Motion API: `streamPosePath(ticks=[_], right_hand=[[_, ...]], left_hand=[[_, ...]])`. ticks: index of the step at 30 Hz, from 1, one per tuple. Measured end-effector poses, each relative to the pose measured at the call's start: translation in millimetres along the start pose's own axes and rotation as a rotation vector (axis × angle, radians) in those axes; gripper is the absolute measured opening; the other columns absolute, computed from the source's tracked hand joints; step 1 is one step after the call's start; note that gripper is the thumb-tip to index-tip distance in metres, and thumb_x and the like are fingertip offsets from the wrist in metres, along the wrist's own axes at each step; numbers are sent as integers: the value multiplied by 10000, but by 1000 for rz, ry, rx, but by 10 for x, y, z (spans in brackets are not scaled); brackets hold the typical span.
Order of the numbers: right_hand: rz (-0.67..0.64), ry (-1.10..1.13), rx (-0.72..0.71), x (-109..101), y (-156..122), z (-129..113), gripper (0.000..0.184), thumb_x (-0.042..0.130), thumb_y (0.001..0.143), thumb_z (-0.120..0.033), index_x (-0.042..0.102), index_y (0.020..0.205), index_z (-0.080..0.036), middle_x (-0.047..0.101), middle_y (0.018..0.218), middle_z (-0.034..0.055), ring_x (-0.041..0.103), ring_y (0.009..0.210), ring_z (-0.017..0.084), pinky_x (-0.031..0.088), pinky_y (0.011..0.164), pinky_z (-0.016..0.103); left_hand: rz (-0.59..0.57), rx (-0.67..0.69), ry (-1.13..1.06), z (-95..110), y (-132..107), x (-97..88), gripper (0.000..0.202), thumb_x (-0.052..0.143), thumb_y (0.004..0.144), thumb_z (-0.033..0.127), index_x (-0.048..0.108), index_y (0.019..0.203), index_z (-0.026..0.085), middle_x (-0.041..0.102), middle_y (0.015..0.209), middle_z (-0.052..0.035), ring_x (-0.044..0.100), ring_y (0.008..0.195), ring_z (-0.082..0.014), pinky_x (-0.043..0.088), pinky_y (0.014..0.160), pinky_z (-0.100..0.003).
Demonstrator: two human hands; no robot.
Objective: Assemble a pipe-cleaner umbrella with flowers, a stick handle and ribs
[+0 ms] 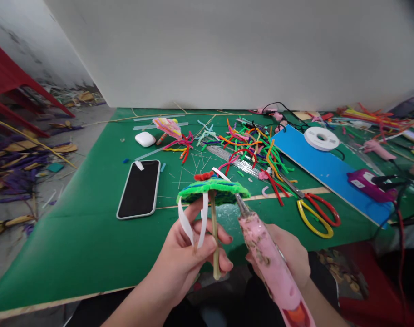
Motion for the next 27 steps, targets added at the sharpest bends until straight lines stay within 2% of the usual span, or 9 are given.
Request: streamPosePath(ticks=[4, 8, 11, 15, 18, 23, 27], right_hand=[[-9, -8, -21, -33, -30, -7, 89, 579, 720, -247, 564, 632, -246, 500, 448, -11, 403, 332, 120, 246, 347, 267], [-31, -21, -14, -14, -26, -11, 162, 604, 705, -256, 527, 564, -240, 453, 400, -21, 386, 320, 116, 248, 350, 265], [-2, -34, -15, -17, -21, -15, 131, 606, 696, -254, 546, 580, -236, 475, 417, -13, 395, 332, 118, 239, 348, 263], [13, -19, -84, -36, -20, -39, 148, 583, 722, -271, 532, 589, -232, 452, 394, -27, 337, 288, 98, 217, 339, 261], [8, -39, -73, -47, -17, -29, 149, 569, 736, -290, 537, 603, -231, 473, 413, -17, 356, 295, 102, 217, 338, 262], [-75, -52, -18, -2, -14, 0, 189, 589, 717, -295, 515, 555, -230, 442, 382, -21, 338, 290, 103, 209, 329, 264], [-32, -78, -27, -10, -13, 0, 110, 602, 697, -306, 565, 627, -229, 507, 452, 0, 388, 323, 114, 199, 317, 261]], left_hand=[[-6, 7, -3, -5, 5, -5, 614, 657, 750, 167, 379, 1286, 279, 680, 780, -5, 662, 547, -129, 527, 474, -179], [-12, 7, 1, -17, 4, -16, 637, 652, 754, 165, 356, 1305, 283, 679, 790, -10, 663, 554, -130, 521, 470, -177], [-10, 0, 5, -20, 3, -18, 650, 656, 752, 173, 346, 1312, 286, 678, 788, -9, 662, 552, -130, 520, 469, -178], [-15, -11, 1, -19, -2, -4, 651, 655, 755, 177, 346, 1316, 293, 674, 779, 0, 662, 555, -125, 523, 477, -176], [1, -18, 2, -17, -3, -4, 673, 665, 747, 180, 339, 1324, 296, 671, 771, 4, 659, 548, -123, 521, 473, -177], [20, -32, -3, -18, 4, -12, 710, 683, 730, 189, 327, 1337, 289, 672, 763, -1, 657, 538, -130, 523, 464, -181], [-15, -9, -41, -15, 4, -8, 672, 648, 760, 158, 331, 1336, 294, 679, 777, 1, 665, 558, -129, 527, 476, -176]])
Point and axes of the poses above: each hand's wrist, its own y-axis towards the middle knuckle, its own x-axis out of the palm, z = x × y, the point moved 5 cm from there along y, towards the middle knuckle
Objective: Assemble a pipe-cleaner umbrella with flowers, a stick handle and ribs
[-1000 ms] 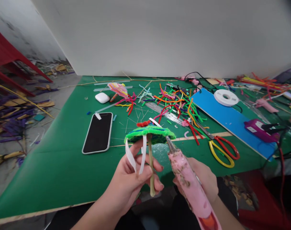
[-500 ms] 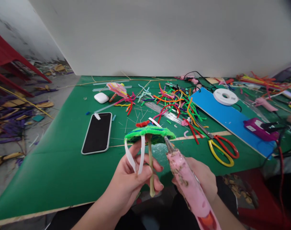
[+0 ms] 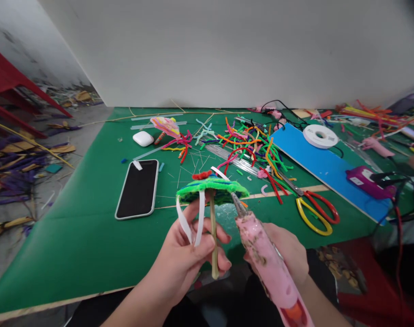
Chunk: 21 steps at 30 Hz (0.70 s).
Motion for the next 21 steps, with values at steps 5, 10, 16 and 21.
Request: streamPosePath(ticks=[5, 10, 16, 21], right_hand=[[-20, 58, -6, 17, 6, 0, 155, 570, 727, -307, 569, 593, -228, 508, 448, 5, 443, 367, 131, 283, 354, 254], [-21, 85, -46, 4, -5, -18, 132, 564, 726, -282, 587, 610, -223, 513, 452, -1, 443, 374, 127, 307, 367, 247], [8, 77, -26, 4, 3, -2, 126, 602, 705, -269, 590, 590, -217, 514, 441, 6, 405, 344, 119, 257, 342, 252], [17, 105, -16, -6, 26, -28, 168, 611, 703, -260, 549, 551, -225, 458, 393, -14, 390, 325, 116, 220, 331, 261]], left_hand=[[-25, 5, 0, -4, -6, -9, 608, 612, 788, 148, 363, 1315, 321, 684, 798, 5, 670, 575, -122, 525, 480, -162], [-29, 3, -6, 3, -4, -17, 587, 602, 793, 144, 380, 1305, 327, 684, 807, 5, 671, 590, -123, 531, 482, -162], [-55, 12, -27, 6, -3, -17, 552, 586, 803, 133, 400, 1291, 312, 687, 819, -3, 671, 594, -117, 526, 490, -155], [-73, 12, -27, 6, -5, -8, 471, 569, 814, 124, 458, 1238, 296, 687, 834, -3, 673, 608, -115, 537, 506, -168]])
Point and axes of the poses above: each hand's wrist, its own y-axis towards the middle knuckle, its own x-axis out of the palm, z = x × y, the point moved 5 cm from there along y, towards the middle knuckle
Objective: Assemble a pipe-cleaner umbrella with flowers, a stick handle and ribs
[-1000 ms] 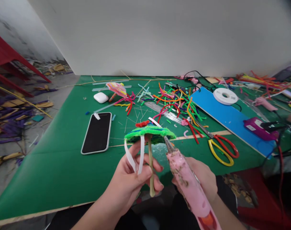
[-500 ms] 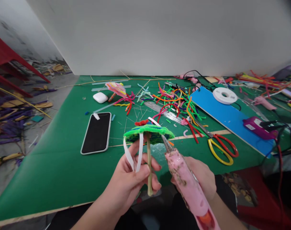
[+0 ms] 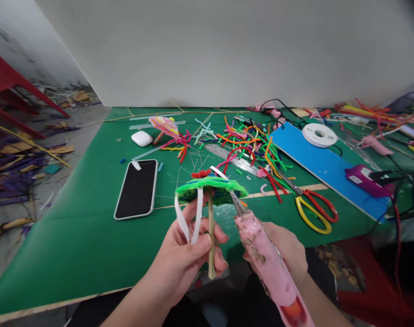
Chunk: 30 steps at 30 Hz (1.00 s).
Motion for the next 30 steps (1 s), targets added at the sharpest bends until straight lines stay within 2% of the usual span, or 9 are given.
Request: streamPosePath(ticks=[4, 8, 11, 17, 19, 23, 25, 28, 30], right_hand=[[78, 3, -4, -58, 52, -52, 132, 613, 705, -249, 548, 593, -227, 498, 432, -8, 410, 328, 116, 219, 322, 264], [109, 59, -8, -59, 99, -93, 203, 609, 721, -257, 507, 546, -239, 448, 378, -18, 466, 353, 140, 292, 345, 261], [136, 67, 32, -71, 118, -108, 214, 597, 733, -252, 500, 543, -242, 491, 404, -10, 501, 376, 148, 337, 359, 262], [211, 112, -79, -182, 211, -205, 34, 555, 774, -202, 572, 747, -213, 623, 554, -9, 571, 450, 120, 417, 409, 218], [231, 143, -95, -202, 203, -169, 26, 549, 787, -212, 574, 781, -210, 632, 577, -9, 576, 461, 118, 432, 423, 214], [252, 158, -7, -216, 88, 69, 97, 598, 758, -224, 563, 849, -224, 626, 592, -22, 563, 444, 127, 437, 401, 224], [237, 199, -35, -230, 32, 144, 65, 560, 774, -205, 555, 830, -238, 606, 563, -39, 551, 421, 125, 437, 388, 222], [194, 184, -78, -257, 14, 135, 85, 575, 745, -205, 564, 823, -236, 604, 570, -34, 565, 434, 139, 453, 402, 236], [229, 179, -83, -292, 35, 72, 120, 591, 709, -174, 559, 808, -234, 592, 566, -37, 562, 440, 138, 452, 407, 235]], left_hand=[[7, -14, -3, -10, -5, -6, 528, 576, 811, 127, 413, 1279, 308, 688, 830, -2, 673, 607, -114, 532, 504, -163], [10, -10, 2, -15, -5, -10, 591, 580, 809, 130, 351, 1320, 319, 686, 827, -5, 671, 598, -118, 527, 498, -167], [18, -10, 7, -12, -4, -6, 564, 590, 801, 136, 381, 1296, 306, 682, 819, -2, 669, 592, -118, 522, 493, -165], [75, -8, -1, 46, -20, -4, 533, 605, 795, 156, 418, 1273, 300, 666, 773, 13, 644, 535, -89, 498, 456, -140], [114, 11, -2, 92, -34, -21, 492, 593, 804, 155, 446, 1253, 293, 658, 762, 20, 630, 520, -72, 492, 447, -129], [171, 75, 20, 207, -55, -56, 442, 584, 809, 155, 479, 1225, 260, 643, 739, 25, 611, 511, -59, 485, 428, -118], [192, 93, 27, 242, -55, -69, 464, 598, 800, 158, 470, 1235, 257, 639, 730, 27, 605, 506, -58, 485, 426, -118], [231, 84, 32, 239, -41, -82, 519, 619, 787, 171, 436, 1262, 273, 641, 723, 30, 602, 503, -60, 492, 433, -129], [232, 59, 40, 205, -26, -78, 548, 629, 779, 171, 417, 1271, 285, 646, 725, 31, 609, 511, -67, 492, 434, -131]])
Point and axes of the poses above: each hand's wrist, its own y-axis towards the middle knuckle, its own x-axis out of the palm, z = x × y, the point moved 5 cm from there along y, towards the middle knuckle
